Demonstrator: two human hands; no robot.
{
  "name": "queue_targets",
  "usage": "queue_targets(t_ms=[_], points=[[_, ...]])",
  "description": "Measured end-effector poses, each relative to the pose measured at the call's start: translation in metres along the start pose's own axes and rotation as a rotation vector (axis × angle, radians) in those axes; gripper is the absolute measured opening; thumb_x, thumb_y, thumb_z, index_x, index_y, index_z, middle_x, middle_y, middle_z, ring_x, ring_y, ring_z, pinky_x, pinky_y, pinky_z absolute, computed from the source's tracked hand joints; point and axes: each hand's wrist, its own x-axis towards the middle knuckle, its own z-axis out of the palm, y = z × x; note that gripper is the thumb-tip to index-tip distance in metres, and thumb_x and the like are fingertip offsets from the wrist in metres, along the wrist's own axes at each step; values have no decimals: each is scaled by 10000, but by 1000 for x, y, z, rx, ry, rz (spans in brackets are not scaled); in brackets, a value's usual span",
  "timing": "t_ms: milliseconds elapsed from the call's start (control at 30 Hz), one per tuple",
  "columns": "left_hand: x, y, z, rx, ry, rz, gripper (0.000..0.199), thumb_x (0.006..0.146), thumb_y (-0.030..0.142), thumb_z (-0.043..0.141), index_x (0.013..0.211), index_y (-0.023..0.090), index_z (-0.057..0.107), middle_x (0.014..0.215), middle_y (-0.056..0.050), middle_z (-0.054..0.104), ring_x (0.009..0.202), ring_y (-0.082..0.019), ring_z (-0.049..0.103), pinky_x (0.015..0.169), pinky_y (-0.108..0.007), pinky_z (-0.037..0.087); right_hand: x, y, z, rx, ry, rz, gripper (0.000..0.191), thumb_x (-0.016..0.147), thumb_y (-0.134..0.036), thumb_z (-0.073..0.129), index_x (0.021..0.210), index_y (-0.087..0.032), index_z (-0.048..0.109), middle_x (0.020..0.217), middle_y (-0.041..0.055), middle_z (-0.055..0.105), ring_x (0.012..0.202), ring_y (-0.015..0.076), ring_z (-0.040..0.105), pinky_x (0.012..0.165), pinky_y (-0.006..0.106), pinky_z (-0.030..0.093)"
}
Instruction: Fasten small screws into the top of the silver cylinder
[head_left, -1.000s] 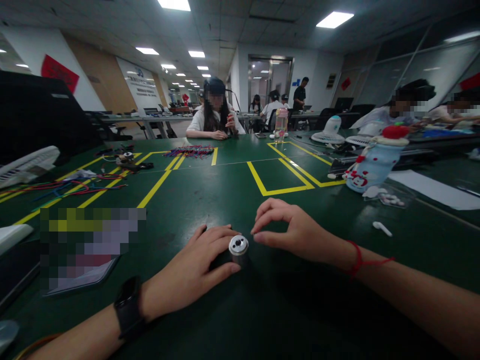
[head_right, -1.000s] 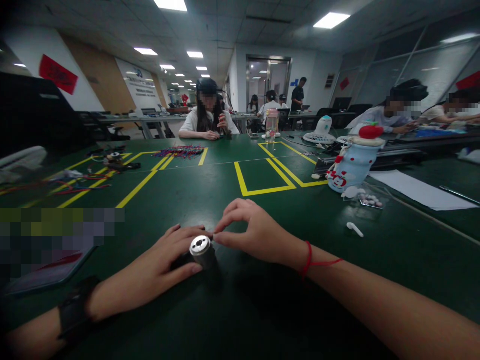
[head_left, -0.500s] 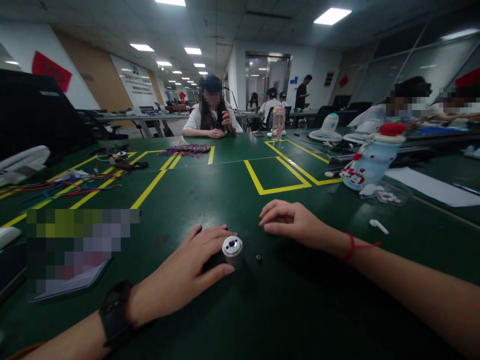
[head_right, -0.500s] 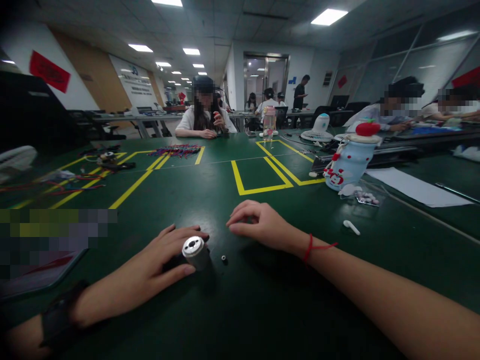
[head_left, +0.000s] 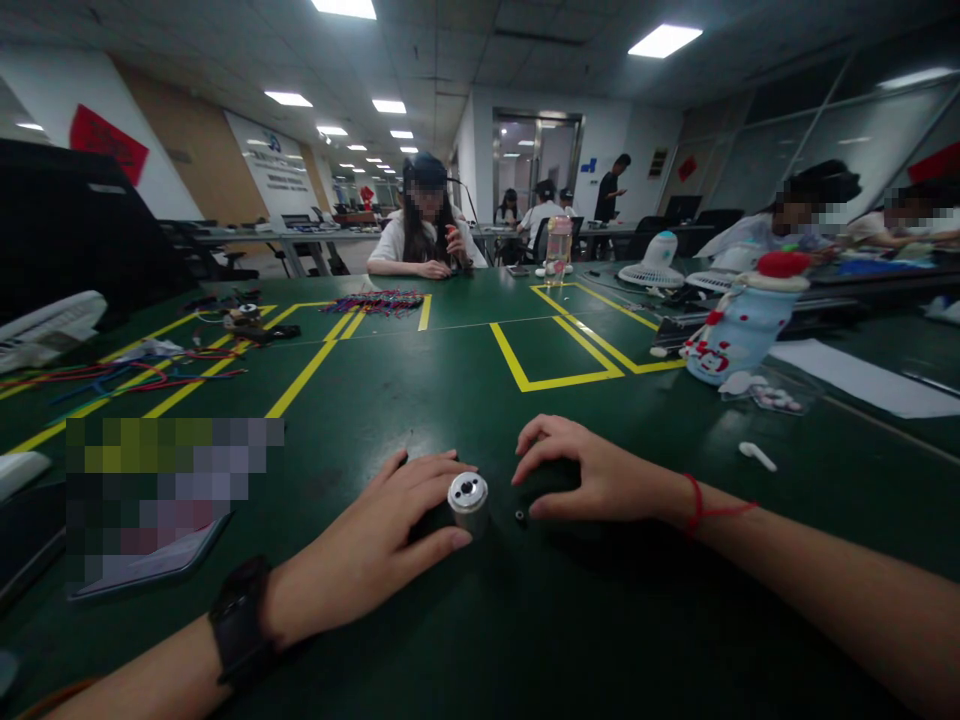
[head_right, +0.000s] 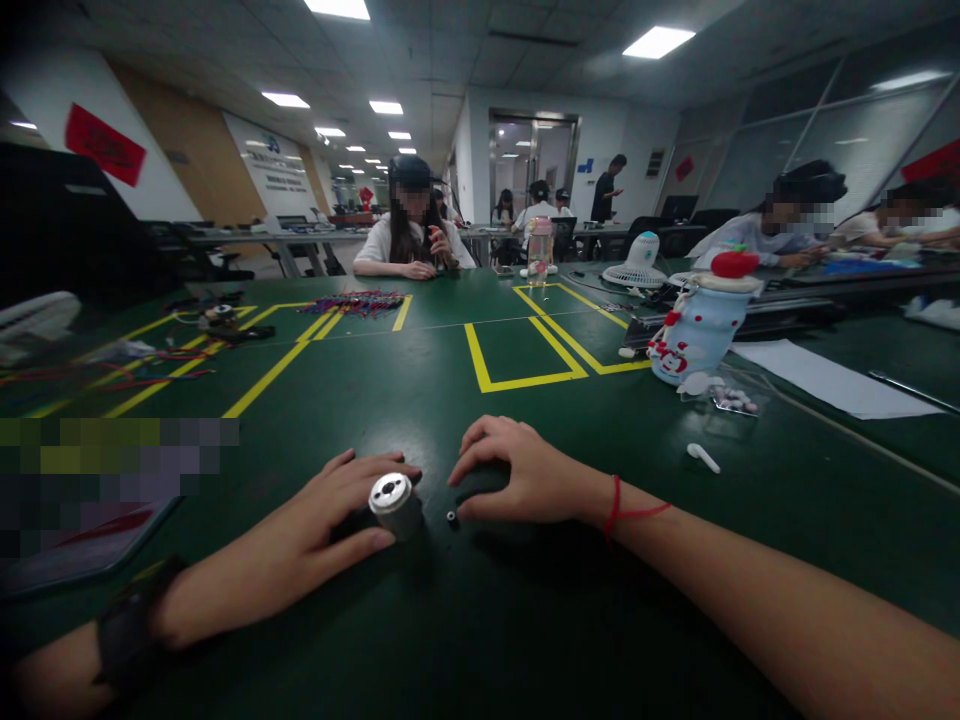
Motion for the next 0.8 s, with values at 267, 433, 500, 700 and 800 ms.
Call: queue_targets(t_ms=[267,433,500,700,800], points=[[2,3,0,10,14,21,464,936,402,517,1382,375,389,1417,-25,461,1311,-277,402,1114,-609,121,13,-28,17,-9,300,-81,133,798,-330,695,889,-239,724,1174,56,502,1080,203,479,953,382,396],[3,4,1,17,35,31,482,931,389,530,1389,375,380,1424,-29,453,1308,-284,398,1108,-614,128,24,-48,22,-73,332,-112,100,789,-314,697,864,-261,736,1164,51,529,1074,220,477,941,397,392],[3,4,1,15,44,29,487,928,393,533,1390,374,379,1421,-29,457,1305,-286,401,1106,-617,133,24,-52,21,-81,312,-110,102,783,-309,699,863,-259,738,1165,56,536,1081,226,479,944,406,385],[1,6,-2,7,5,12,440,942,409,502,1368,381,398,1418,-12,458,1318,-280,392,1110,-622,115,18,-27,5,212,445,63,193,851,-352,597,893,-191,693,1003,60,631,938,189,569,815,342,438],[1,4,-2,-1,-4,10,441,947,416,490,1373,385,380,1429,-13,444,1338,-279,362,1108,-626,111,14,6,-1,387,544,282,282,847,-407,568,774,-149,656,715,23,609,650,137,542,631,291,433]])
